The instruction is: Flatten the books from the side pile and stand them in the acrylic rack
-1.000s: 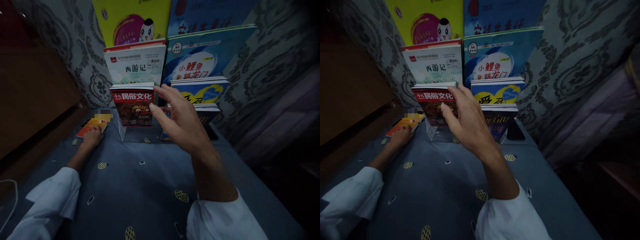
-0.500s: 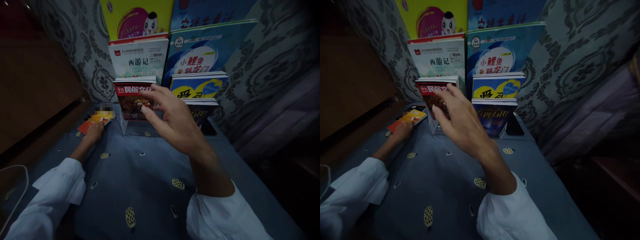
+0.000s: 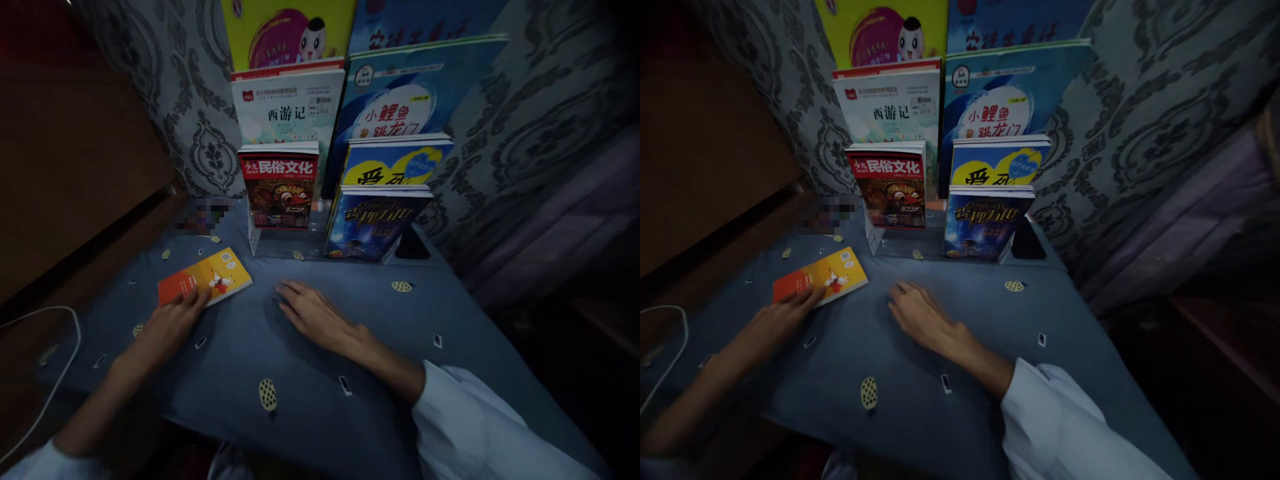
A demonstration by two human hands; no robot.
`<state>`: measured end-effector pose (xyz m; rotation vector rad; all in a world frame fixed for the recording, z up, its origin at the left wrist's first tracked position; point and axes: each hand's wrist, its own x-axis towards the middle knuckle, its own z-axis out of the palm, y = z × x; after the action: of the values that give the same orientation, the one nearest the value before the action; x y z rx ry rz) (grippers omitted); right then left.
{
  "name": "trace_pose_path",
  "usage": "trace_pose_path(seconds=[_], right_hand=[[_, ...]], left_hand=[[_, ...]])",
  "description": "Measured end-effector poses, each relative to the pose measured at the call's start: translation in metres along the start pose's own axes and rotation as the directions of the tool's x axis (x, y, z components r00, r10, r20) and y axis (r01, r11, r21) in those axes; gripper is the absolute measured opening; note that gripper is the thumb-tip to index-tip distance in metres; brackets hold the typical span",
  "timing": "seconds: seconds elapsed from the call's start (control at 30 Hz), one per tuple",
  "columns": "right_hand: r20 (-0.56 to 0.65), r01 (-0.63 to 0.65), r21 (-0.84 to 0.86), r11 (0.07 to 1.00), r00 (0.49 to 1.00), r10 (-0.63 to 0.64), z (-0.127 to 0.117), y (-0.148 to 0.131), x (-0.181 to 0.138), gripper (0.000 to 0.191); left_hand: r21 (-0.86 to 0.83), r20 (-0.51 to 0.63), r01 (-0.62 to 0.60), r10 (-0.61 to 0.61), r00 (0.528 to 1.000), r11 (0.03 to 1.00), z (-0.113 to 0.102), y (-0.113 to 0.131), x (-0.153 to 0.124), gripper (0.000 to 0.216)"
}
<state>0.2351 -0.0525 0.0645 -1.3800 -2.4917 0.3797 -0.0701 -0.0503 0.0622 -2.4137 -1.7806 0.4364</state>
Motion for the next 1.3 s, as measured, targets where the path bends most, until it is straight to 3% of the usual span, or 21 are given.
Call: trace_pose_path(seconds=[0.1, 0.2, 0.37, 0.43, 0.57, 0.73, 0.9, 1.03, 1.13, 1.23, 1.3], right_hand=[[0.006, 0.010, 0.027, 1.000, 1.000, -0.010, 0.016, 0.002, -0.001, 0.040], [0.009, 0.034, 0.058, 0.998, 0.999, -0.035, 0.025, 0.002, -0.002, 0.045], [-0.017, 0.030, 0.105, 0.994, 0.999, -0.028, 0.031, 0.008, -0.009, 0.045], [-0.029, 0.023, 0.129, 0.991, 0.999, -0.019, 0.032, 0.013, -0.014, 0.046], [-0.059, 0.033, 0.180, 0.983, 0.998, -0.023, 0.035, 0.020, -0.025, 0.049], [-0.038, 0.013, 0.259, 0.966, 0.999, -0.003, 0.035, 0.019, -0.031, 0.055], [-0.048, -0.033, 0.336, 0.941, 0.998, 0.052, 0.035, 0.016, -0.044, 0.060], [-0.200, -0.096, 0.333, 0.938, 0.965, 0.170, 0.033, 0.033, -0.075, 0.056], [-0.309, -0.217, 0.311, 0.925, 0.898, 0.314, 0.029, 0.061, -0.108, 0.052], [-0.411, -0.378, 0.273, 0.885, 0.786, 0.463, 0.024, 0.090, -0.143, 0.052], [-0.453, -0.450, 0.239, 0.860, 0.732, 0.509, 0.019, 0.104, -0.161, 0.054]], left_hand=[[-0.074, -0.044, -0.078, 0.074, 0.996, 0.994, 0.020, -0.006, -0.031, 0.066], [-0.224, -0.120, -0.169, 0.145, 0.982, 0.960, 0.040, -0.021, -0.045, 0.060], [-0.415, -0.132, 0.112, -0.181, 0.975, 0.903, 0.070, -0.035, -0.034, 0.091], [-0.426, -0.147, 0.129, -0.209, 0.967, 0.895, 0.080, -0.036, -0.029, 0.095], [-0.402, -0.204, -0.013, -0.076, 0.976, 0.915, 0.091, -0.046, -0.030, 0.085], [-0.396, -0.221, -0.186, 0.104, 0.970, 0.899, 0.074, -0.049, -0.039, 0.070], [-0.428, -0.158, -0.313, 0.270, 0.950, 0.848, 0.042, -0.010, -0.035, 0.066], [-0.479, -0.091, -0.469, 0.489, 0.868, 0.742, 0.011, 0.038, -0.018, 0.071], [-0.528, -0.063, -0.545, 0.611, 0.789, 0.651, -0.012, 0.077, 0.005, 0.073], [-0.576, -0.086, -0.626, 0.722, 0.687, 0.526, -0.030, 0.118, 0.033, 0.075], [-0.591, -0.106, -0.652, 0.755, 0.647, 0.476, -0.036, 0.143, 0.053, 0.081]])
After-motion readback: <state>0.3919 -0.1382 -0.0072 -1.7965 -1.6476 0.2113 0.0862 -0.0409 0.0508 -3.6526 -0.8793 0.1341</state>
